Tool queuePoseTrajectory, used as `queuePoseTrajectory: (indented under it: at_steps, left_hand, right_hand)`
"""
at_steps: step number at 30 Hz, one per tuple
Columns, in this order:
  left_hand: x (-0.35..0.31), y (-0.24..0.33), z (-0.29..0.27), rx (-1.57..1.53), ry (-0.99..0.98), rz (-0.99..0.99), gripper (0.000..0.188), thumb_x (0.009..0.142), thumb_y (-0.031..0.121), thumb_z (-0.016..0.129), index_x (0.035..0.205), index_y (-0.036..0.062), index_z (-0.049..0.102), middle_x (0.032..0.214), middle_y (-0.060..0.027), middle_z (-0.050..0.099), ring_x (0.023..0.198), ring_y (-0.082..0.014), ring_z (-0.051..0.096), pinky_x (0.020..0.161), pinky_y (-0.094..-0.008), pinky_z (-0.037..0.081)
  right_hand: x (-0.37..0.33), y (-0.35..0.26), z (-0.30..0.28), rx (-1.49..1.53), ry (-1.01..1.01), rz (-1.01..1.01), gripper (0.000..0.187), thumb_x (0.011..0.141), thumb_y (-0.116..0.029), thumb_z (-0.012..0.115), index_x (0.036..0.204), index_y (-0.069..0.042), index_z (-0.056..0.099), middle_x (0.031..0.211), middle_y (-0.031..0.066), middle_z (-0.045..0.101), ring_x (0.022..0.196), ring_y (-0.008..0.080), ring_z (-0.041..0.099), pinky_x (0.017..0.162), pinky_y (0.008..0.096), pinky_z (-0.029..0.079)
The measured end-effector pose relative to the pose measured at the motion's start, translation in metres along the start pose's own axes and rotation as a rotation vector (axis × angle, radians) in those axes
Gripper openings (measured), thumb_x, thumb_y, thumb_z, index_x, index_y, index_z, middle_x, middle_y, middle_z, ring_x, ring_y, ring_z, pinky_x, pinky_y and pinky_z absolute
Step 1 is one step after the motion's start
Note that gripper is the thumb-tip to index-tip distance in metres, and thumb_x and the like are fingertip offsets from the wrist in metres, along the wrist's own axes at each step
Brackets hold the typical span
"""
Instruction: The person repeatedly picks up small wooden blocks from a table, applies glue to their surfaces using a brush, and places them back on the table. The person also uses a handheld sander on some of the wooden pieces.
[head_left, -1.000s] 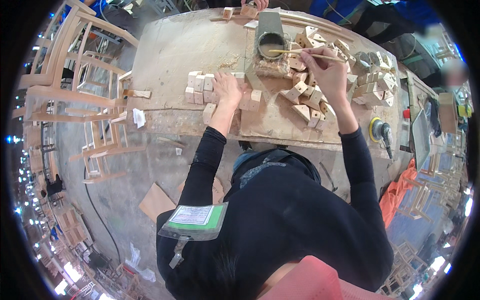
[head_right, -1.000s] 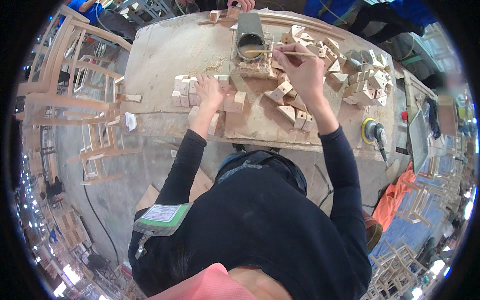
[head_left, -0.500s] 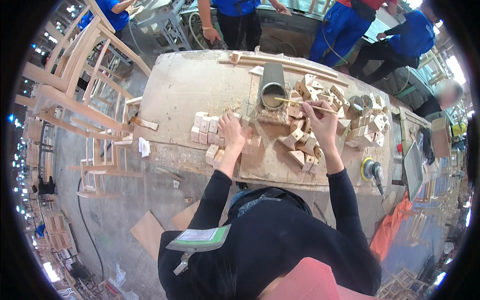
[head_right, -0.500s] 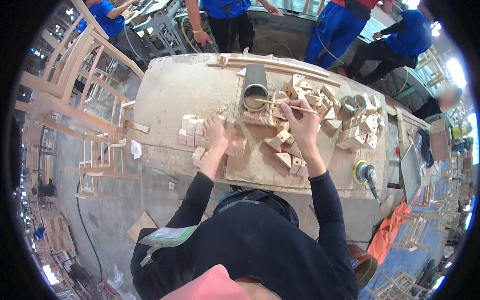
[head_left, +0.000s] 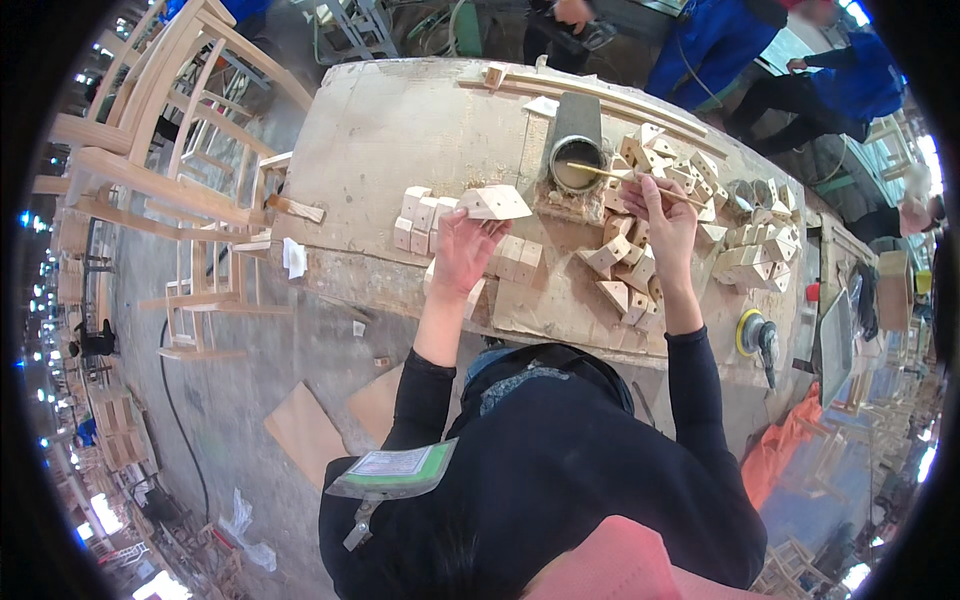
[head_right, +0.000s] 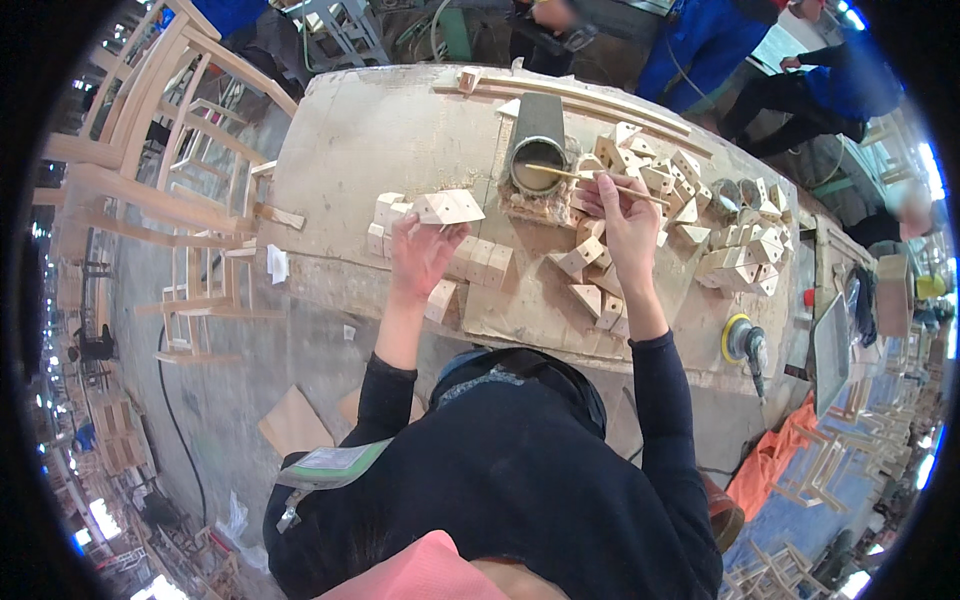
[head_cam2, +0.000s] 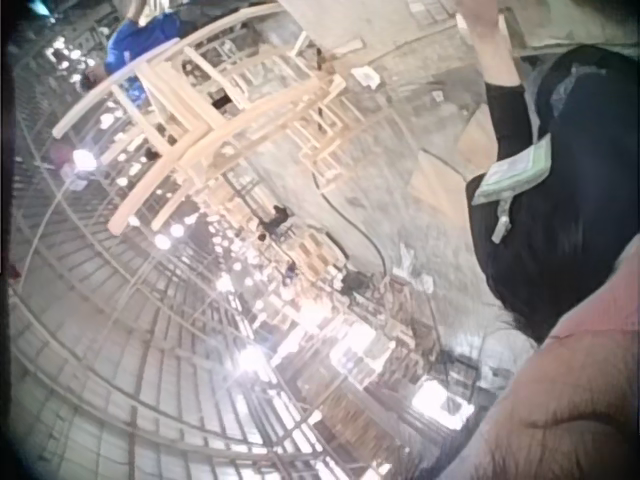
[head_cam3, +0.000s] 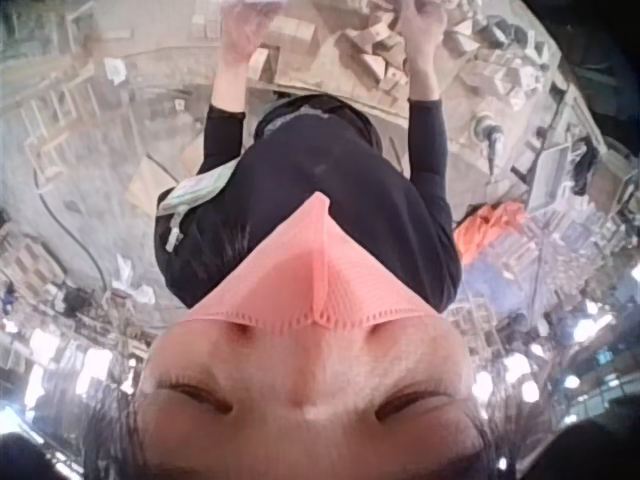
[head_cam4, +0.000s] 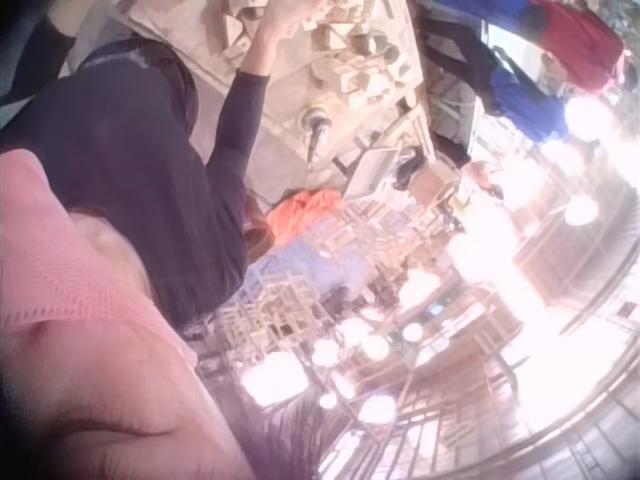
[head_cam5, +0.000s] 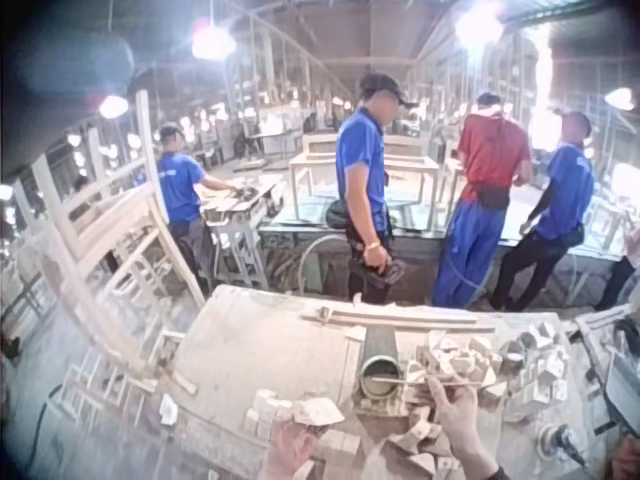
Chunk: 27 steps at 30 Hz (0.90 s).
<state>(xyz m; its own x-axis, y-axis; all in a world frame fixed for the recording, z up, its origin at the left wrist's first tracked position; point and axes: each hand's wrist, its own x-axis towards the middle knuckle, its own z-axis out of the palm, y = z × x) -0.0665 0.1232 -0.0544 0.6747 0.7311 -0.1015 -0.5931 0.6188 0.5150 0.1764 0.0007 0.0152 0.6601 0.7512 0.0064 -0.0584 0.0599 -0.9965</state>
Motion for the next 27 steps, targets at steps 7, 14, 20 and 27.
queuePoseTrajectory:
  at_steps: [7, 14, 20, 27]
  left_hand:
    - [0.002, -0.007, 0.018, -0.251, 0.013, -0.101, 0.065, 0.086, 0.05, 0.051, 0.129, 0.0015, 0.048, 0.125, -0.0157, 0.05, 0.108, -0.0285, 0.051, 0.09, -0.0372, 0.045]
    - [0.001, -0.01, 0.026, -0.222, -0.059, -0.243, 0.08, 0.089, 0.058, 0.045, 0.136, -0.0059, 0.035, 0.126, -0.0162, 0.048, 0.097, -0.026, 0.05, 0.086, -0.0346, 0.045]
    - [-0.005, -0.011, 0.018, -0.196, 0.009, -0.251, 0.082, 0.089, 0.059, 0.049, 0.139, -0.0038, 0.033, 0.128, -0.0143, 0.047, 0.1, -0.0276, 0.051, 0.089, -0.0367, 0.045]
    - [-0.004, -0.005, -0.007, -0.2, 0.063, -0.226, 0.068, 0.091, 0.049, 0.053, 0.142, 0.0077, 0.034, 0.142, -0.0117, 0.04, 0.124, -0.0309, 0.046, 0.105, -0.0413, 0.039]
  right_hand:
    - [0.0, 0.004, 0.001, -0.02, -0.001, -0.028, 0.014, 0.09, -0.005, 0.062, 0.099, 0.006, 0.059, 0.091, 0.0132, 0.068, 0.084, 0.0177, 0.068, 0.074, 0.0266, 0.057]
    - [-0.002, 0.009, 0.0, -0.224, 0.006, -0.096, 0.012, 0.09, -0.005, 0.063, 0.094, 0.005, 0.061, 0.088, 0.0091, 0.068, 0.084, 0.0134, 0.067, 0.075, 0.0234, 0.055]
    - [0.001, 0.026, 0.004, -0.317, 0.012, -0.126, 0.013, 0.088, -0.008, 0.066, 0.092, 0.003, 0.062, 0.086, 0.0089, 0.069, 0.08, 0.0139, 0.068, 0.07, 0.0232, 0.054]
    - [0.005, 0.037, -0.002, 0.183, 0.043, 0.131, 0.015, 0.093, -0.008, 0.059, 0.102, 0.004, 0.058, 0.094, 0.0154, 0.067, 0.088, 0.0213, 0.068, 0.078, 0.0275, 0.057]
